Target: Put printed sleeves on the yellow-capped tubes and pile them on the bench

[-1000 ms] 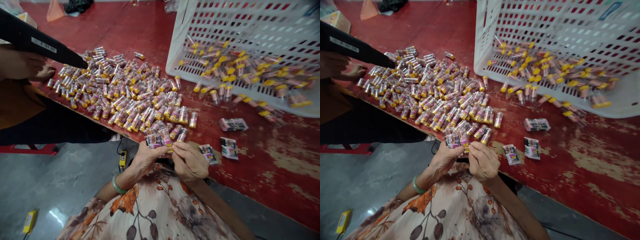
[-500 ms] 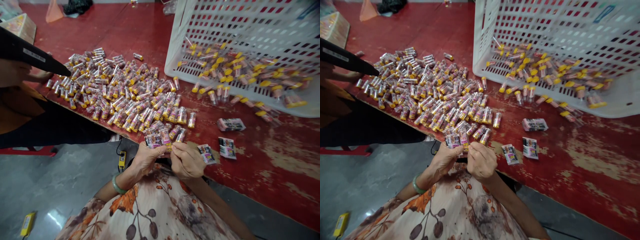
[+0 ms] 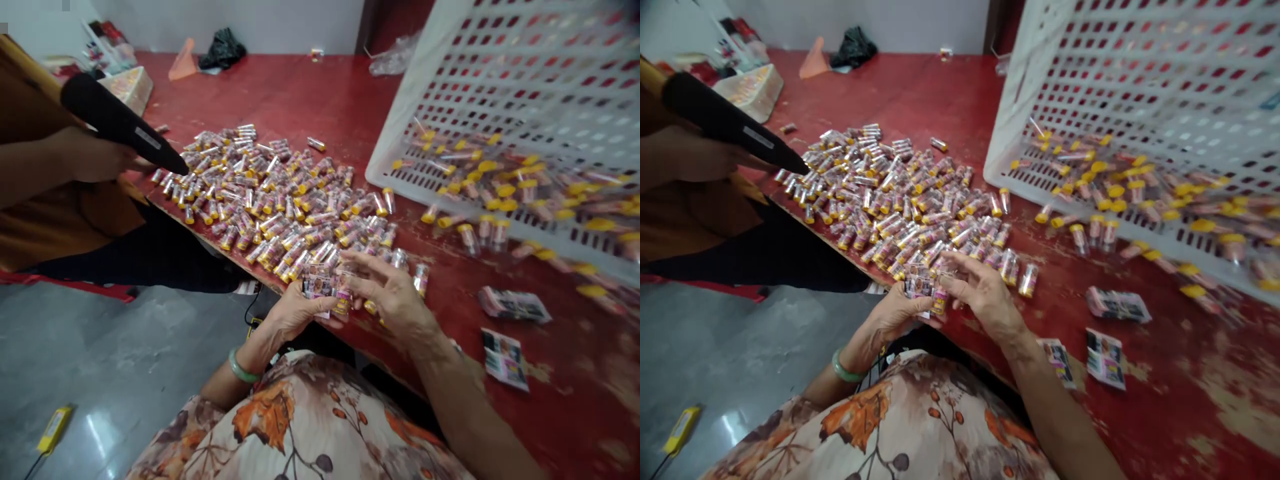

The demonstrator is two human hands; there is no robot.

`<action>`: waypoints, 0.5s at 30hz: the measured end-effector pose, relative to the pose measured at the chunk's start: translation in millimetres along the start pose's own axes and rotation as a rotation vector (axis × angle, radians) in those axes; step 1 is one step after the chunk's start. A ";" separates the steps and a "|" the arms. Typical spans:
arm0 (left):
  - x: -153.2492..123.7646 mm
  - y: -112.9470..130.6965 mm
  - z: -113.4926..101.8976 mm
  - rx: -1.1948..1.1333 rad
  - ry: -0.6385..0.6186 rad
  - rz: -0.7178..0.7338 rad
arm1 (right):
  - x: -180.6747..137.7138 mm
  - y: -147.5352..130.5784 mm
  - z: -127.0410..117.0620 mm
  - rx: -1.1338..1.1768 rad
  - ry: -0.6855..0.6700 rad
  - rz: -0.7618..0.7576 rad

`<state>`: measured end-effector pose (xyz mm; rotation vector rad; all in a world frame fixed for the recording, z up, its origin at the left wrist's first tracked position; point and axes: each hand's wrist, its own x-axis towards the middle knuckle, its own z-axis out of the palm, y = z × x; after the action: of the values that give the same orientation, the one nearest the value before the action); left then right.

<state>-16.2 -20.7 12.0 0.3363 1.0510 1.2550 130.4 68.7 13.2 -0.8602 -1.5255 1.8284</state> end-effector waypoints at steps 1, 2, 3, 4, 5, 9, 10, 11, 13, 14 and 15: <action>1.5 5.4 -4.3 -0.007 -0.012 0.027 | 12.5 -5.1 5.6 0.009 -0.030 0.023; 3.1 11.1 -9.0 -0.016 -0.013 0.064 | 24.1 -10.1 11.5 0.019 -0.037 0.034; 4.6 16.9 -14.1 -0.027 -0.006 0.104 | 34.9 -14.6 17.5 0.027 -0.022 0.032; 6.1 22.6 -19.4 -0.043 0.004 0.145 | 44.9 -18.6 23.5 0.031 0.004 0.022; 7.3 28.2 -24.8 -0.064 0.019 0.185 | 54.2 -21.8 29.3 0.031 0.028 0.008; 10.0 46.8 -42.9 -0.172 0.068 0.287 | 86.5 -28.2 51.4 0.019 0.046 -0.035; 10.7 50.3 -46.1 -0.194 0.086 0.297 | 93.5 -28.8 56.8 0.021 0.041 -0.036; 11.7 53.4 -48.9 -0.213 0.112 0.306 | 100.2 -29.2 62.1 0.023 0.036 -0.031; 15.4 58.5 -53.3 -0.249 0.170 0.324 | 112.5 -29.8 71.9 0.030 0.025 -0.004; 18.3 60.5 -55.2 -0.266 0.201 0.337 | 118.2 -30.0 76.2 0.032 0.020 0.013; 21.7 62.4 -57.0 -0.284 0.230 0.351 | 123.6 -30.0 80.1 0.033 0.017 0.025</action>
<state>-100.5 1.2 17.2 0.1630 1.0158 1.7695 -7.1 122.8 40.6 -0.8805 -1.4766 1.8543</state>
